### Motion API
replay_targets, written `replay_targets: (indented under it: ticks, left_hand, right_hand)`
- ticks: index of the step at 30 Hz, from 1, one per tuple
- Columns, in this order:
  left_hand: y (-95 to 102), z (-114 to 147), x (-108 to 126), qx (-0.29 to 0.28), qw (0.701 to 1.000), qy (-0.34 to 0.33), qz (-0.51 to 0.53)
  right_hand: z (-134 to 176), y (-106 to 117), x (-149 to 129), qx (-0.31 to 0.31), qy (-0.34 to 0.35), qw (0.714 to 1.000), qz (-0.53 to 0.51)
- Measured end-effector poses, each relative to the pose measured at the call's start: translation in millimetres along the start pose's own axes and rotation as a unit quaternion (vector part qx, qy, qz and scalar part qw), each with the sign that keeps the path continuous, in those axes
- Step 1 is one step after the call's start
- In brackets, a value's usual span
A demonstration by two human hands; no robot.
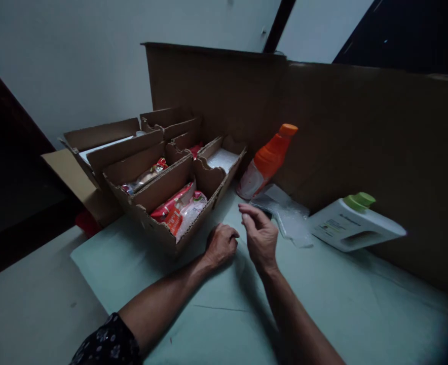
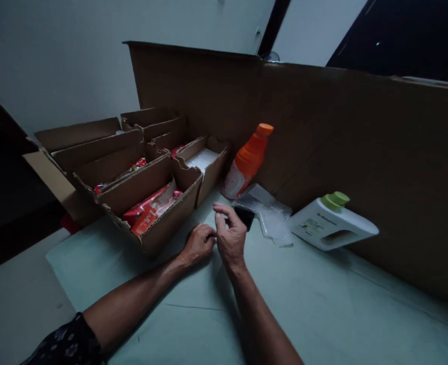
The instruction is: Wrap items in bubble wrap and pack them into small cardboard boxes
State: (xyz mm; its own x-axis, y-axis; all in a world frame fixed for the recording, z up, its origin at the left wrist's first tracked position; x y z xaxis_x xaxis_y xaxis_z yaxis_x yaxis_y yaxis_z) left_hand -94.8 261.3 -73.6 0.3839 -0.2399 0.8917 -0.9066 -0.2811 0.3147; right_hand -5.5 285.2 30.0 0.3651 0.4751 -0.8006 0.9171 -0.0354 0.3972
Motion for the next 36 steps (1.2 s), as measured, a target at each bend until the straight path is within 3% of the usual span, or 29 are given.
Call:
replay_targets:
  ticks: [3, 5, 7, 9, 11, 12, 13, 15, 17, 18, 20, 23, 25, 26, 27, 28, 29, 31, 33, 36]
  left_hand:
    - [-1.4, -2, -4, 0.010, 1.000, 0.007, 0.007]
    - [-2.2, -1, -5, 0.016, 1.000, 0.007, 0.008]
    - [-2.3, -1, -3, 0.019, 1.000, 0.004, 0.009]
    - [-1.8, 0, -2, 0.017, 1.000, 0.000, 0.011]
    - [-1.1, 0, -1, 0.014, 1.000, -0.002, 0.013]
    - [-0.8, 0, -2, 0.013, 1.000, -0.001, 0.014]
    - [-0.6, 0, -2, 0.013, 1.000, -0.001, 0.015]
    - [-0.5, 1, -4, 0.015, 1.000, 0.001, 0.016]
    - [-1.3, 2, -5, 0.016, 1.000, 0.001, 0.018]
    - [-1.8, 2, -5, 0.016, 1.000, 0.001, 0.018]
    - [-2.5, 3, -4, 0.015, 1.000, -0.001, 0.018]
    - [-1.4, 3, -2, 0.016, 1.000, 0.001, 0.019]
    - [-0.7, 2, 0, 0.013, 1.000, 0.002, 0.022]
    - [-0.7, 2, 1, 0.011, 1.000, 0.002, 0.024]
    - [-0.8, 2, 2, 0.009, 1.000, 0.002, 0.026]
    - [-0.9, 1, 2, 0.007, 1.000, 0.002, 0.028]
    - [-1.1, 1, 2, 0.006, 1.000, 0.003, 0.030]
    - [-2.0, 1, 1, 0.003, 0.999, 0.004, 0.033]
    - [-3.0, 1, 0, -0.001, 0.999, 0.007, 0.033]
    - [-4.4, 0, -2, -0.009, 0.999, 0.011, 0.034]
  right_hand:
    - [-35, -4, -91, -0.041, 0.158, 0.985, 0.049]
    - [-52, -32, -143, -0.159, 0.236, 0.953, 0.103]
    - [-51, -79, -173, -0.341, 0.291, 0.873, 0.193]
    - [-35, -122, -176, -0.493, 0.321, 0.745, 0.314]
    - [-19, -154, -165, -0.553, 0.338, 0.624, 0.435]
    - [-11, -167, -159, -0.561, 0.344, 0.580, 0.481]
    - [-3, -180, -153, -0.562, 0.348, 0.550, 0.510]
    - [13, -198, -144, -0.563, 0.351, 0.527, 0.531]
    - [21, -201, -142, -0.556, 0.352, 0.535, 0.530]
    - [18, -194, -145, -0.547, 0.354, 0.552, 0.520]
    - [-3, -161, -157, -0.520, 0.352, 0.619, 0.471]
    - [-75, -69, -167, -0.461, 0.290, 0.763, 0.348]
    - [-132, -1, -151, -0.408, 0.224, 0.826, 0.318]
    - [-156, 28, -141, -0.381, 0.201, 0.842, 0.325]
    - [-170, 45, -128, -0.391, 0.191, 0.830, 0.348]
    - [-184, 59, -122, -0.363, 0.202, 0.830, 0.372]
    - [-193, 65, -119, -0.333, 0.214, 0.826, 0.400]
    - [-199, 53, -120, -0.268, 0.241, 0.823, 0.440]
    - [-194, 11, -122, -0.249, 0.250, 0.820, 0.451]
    - [-188, -76, -118, -0.274, 0.239, 0.807, 0.465]
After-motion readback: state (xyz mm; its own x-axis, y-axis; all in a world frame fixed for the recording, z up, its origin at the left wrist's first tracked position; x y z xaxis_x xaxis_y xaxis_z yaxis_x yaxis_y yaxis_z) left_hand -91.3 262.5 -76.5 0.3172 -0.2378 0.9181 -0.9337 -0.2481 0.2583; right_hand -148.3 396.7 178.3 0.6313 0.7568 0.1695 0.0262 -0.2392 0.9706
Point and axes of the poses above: each hand's wrist, its own z-axis away from the middle knuckle, its own y-axis out of the back of the hand, x = y × z, the point moved 10 cm from there along -z, towards the middle knuckle, and after that the axes turned 14 degrees about z, right-handed, at the moved point
